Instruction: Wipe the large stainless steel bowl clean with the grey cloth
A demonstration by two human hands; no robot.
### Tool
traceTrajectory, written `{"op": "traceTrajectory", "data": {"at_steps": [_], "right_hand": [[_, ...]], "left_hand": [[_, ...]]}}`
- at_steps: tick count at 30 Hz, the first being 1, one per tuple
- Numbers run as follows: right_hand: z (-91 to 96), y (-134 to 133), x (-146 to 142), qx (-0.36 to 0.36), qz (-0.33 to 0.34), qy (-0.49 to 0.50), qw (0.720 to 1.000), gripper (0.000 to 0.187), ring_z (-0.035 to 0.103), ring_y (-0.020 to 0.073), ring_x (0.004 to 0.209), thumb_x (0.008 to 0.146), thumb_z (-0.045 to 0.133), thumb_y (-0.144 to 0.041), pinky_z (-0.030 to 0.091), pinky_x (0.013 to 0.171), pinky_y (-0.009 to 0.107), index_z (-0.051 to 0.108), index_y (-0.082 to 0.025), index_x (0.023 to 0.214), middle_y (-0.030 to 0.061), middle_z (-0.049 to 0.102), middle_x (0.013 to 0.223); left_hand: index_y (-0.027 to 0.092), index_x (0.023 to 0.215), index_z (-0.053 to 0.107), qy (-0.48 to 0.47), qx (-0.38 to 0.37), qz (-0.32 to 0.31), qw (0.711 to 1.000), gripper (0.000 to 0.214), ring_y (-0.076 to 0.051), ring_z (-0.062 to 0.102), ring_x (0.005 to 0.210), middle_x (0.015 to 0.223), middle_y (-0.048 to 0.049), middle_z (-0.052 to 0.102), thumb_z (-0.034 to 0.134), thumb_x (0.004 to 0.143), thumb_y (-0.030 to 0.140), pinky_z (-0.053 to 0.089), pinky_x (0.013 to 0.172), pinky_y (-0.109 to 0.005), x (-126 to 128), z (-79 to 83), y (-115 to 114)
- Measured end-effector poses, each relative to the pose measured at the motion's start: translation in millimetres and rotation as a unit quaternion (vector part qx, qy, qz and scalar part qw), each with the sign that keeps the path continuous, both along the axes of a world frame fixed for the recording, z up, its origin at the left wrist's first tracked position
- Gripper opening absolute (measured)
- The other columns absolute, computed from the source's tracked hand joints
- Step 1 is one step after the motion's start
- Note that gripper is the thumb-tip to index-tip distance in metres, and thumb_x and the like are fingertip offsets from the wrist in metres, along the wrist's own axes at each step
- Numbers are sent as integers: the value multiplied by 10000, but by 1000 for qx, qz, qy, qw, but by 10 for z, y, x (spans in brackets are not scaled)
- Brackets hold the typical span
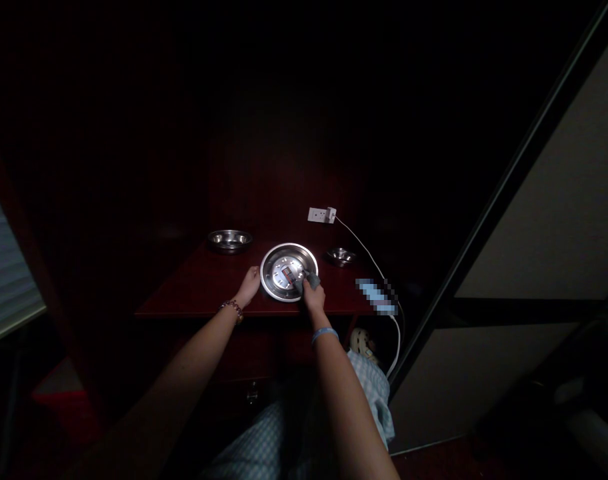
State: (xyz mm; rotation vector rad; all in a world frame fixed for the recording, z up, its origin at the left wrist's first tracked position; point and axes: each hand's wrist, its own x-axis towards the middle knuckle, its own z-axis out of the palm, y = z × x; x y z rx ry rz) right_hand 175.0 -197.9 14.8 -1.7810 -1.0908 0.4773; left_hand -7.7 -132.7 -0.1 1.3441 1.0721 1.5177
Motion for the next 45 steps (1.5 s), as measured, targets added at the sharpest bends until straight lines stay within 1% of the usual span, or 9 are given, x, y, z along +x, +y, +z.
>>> {"op": "traceTrajectory", "data": {"at_steps": [5, 9, 14, 22, 27, 30, 35, 43, 45], "right_hand": [[-14, 6, -10, 6, -1, 0, 1000, 374, 665, 219, 1045, 871, 512, -382, 491, 899, 267, 702, -184, 1126, 71, 723, 1082], [0, -10, -15, 0, -4, -4, 1000, 369, 653, 210, 1077, 873, 516, -384, 485, 910, 253, 695, -202, 1140, 63, 717, 1103], [16, -39, -20, 2, -2, -7, 1000, 370, 644, 213, 1102, 882, 514, -377, 480, 920, 247, 687, -193, 1152, 70, 708, 1131], [29, -54, -31, -2, -3, 2, 1000, 394, 641, 227, 1113, 882, 528, -373, 480, 930, 259, 671, -143, 1169, 114, 696, 1156], [18, -50, -31, 6, 4, 2, 1000, 402, 641, 216, 1111, 889, 520, -382, 480, 920, 244, 659, -143, 1181, 108, 694, 1164], [7, -40, -29, 12, 1, 0, 1000, 374, 649, 204, 1090, 887, 522, -380, 483, 905, 237, 672, -160, 1148, 91, 706, 1135], [-2, -34, -31, 23, 0, 13, 1000, 372, 654, 228, 1073, 873, 541, -350, 481, 913, 269, 678, -128, 1138, 118, 709, 1113], [-6, -34, -29, 26, -6, 15, 1000, 391, 657, 244, 1062, 861, 554, -369, 488, 923, 306, 676, -134, 1149, 120, 711, 1104], [-11, -31, -28, 28, -6, 15, 999, 397, 659, 239, 1060, 861, 550, -371, 489, 924, 303, 672, -133, 1156, 117, 712, 1103]], "left_hand": [[179, 788, 542, -4, -9, 2, 1000, 278, -178, 589, 838, 799, -32, 623, 604, 779, 450, 457, 837, -303, 5, 7, -14], [171, 778, 559, -9, -7, -4, 1000, 338, -184, 595, 827, 804, -43, 642, 615, 744, 502, 448, 834, -309, 3, -4, 3], [165, 756, 580, 4, -10, -13, 1000, 381, -194, 597, 813, 782, -51, 653, 604, 728, 545, 442, 816, -311, -3, -17, 11], [179, 751, 559, 15, -14, 0, 1000, 248, -197, 599, 824, 769, -29, 629, 566, 797, 423, 456, 821, -313, -10, 34, -49], [189, 717, 536, 7, -5, -9, 1000, 284, -188, 578, 793, 724, -14, 599, 579, 790, 460, 451, 817, -317, -9, 17, -34], [190, 731, 544, -16, -1, -10, 1000, 295, -190, 571, 815, 757, -21, 608, 614, 760, 475, 440, 841, -324, -2, -19, 9], [184, 772, 564, -47, -2, -2, 999, 317, -204, 579, 865, 811, -38, 631, 668, 723, 480, 422, 886, -347, 5, -80, 80], [170, 762, 570, -30, -5, 2, 1000, 241, -211, 588, 860, 815, -49, 635, 617, 784, 405, 431, 889, -362, 2, -85, 87], [173, 757, 570, -27, 6, -10, 1000, 238, -207, 587, 850, 803, -44, 634, 593, 800, 406, 435, 875, -357, 3, -67, 68]]}}
